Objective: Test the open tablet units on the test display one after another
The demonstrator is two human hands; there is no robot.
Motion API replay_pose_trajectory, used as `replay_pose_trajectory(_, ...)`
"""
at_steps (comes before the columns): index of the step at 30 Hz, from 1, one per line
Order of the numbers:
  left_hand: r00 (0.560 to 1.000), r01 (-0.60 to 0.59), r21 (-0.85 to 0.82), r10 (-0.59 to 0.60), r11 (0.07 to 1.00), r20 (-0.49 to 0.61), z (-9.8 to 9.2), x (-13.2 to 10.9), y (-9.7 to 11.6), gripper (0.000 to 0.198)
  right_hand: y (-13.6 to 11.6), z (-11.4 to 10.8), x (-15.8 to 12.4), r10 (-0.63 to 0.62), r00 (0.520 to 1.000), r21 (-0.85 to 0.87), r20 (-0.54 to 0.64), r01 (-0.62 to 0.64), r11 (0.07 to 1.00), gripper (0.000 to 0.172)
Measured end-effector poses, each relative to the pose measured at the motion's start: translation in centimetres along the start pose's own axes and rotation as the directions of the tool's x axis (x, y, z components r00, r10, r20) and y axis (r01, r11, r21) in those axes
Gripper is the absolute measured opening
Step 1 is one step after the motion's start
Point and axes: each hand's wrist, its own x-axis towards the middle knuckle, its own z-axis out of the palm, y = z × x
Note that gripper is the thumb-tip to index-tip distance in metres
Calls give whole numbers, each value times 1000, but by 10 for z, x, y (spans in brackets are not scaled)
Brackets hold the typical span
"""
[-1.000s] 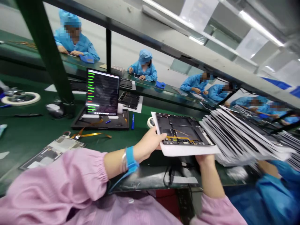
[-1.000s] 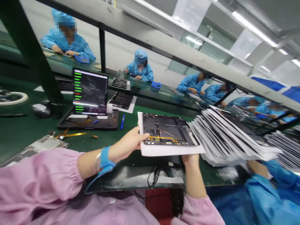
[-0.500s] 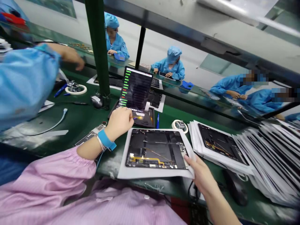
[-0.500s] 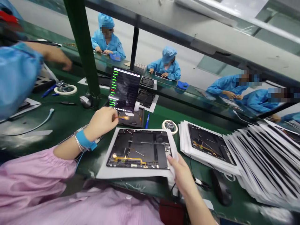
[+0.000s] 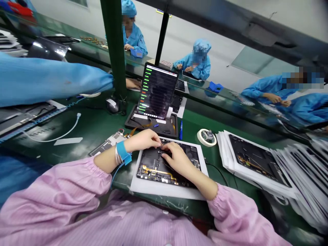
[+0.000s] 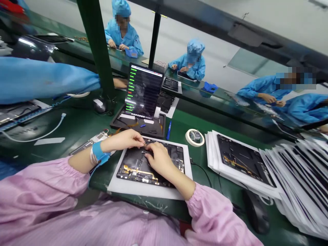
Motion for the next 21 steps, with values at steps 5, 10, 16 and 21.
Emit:
replay_pose_trajectory(5,1000,1,94,0,996,-7,0,2,-5,19,8,17,10,16,999,68,-35,-14,998,7)
replay_pose_trajectory(10,999,34,147,-40,989,35,10,0,-2,22,12,15,4,-5,998,112,-66,12,994,6)
replay_pose_trajectory(16,998,27,155,-36,988,49,12,0,-4,24,11,16,4,-13,997,122,-72,22,992,7)
replay_pose_trajectory(21,997,43,159,-53,986,61,12,0,-4,23,10,15,4,-27,997,125,-66,35,992,8)
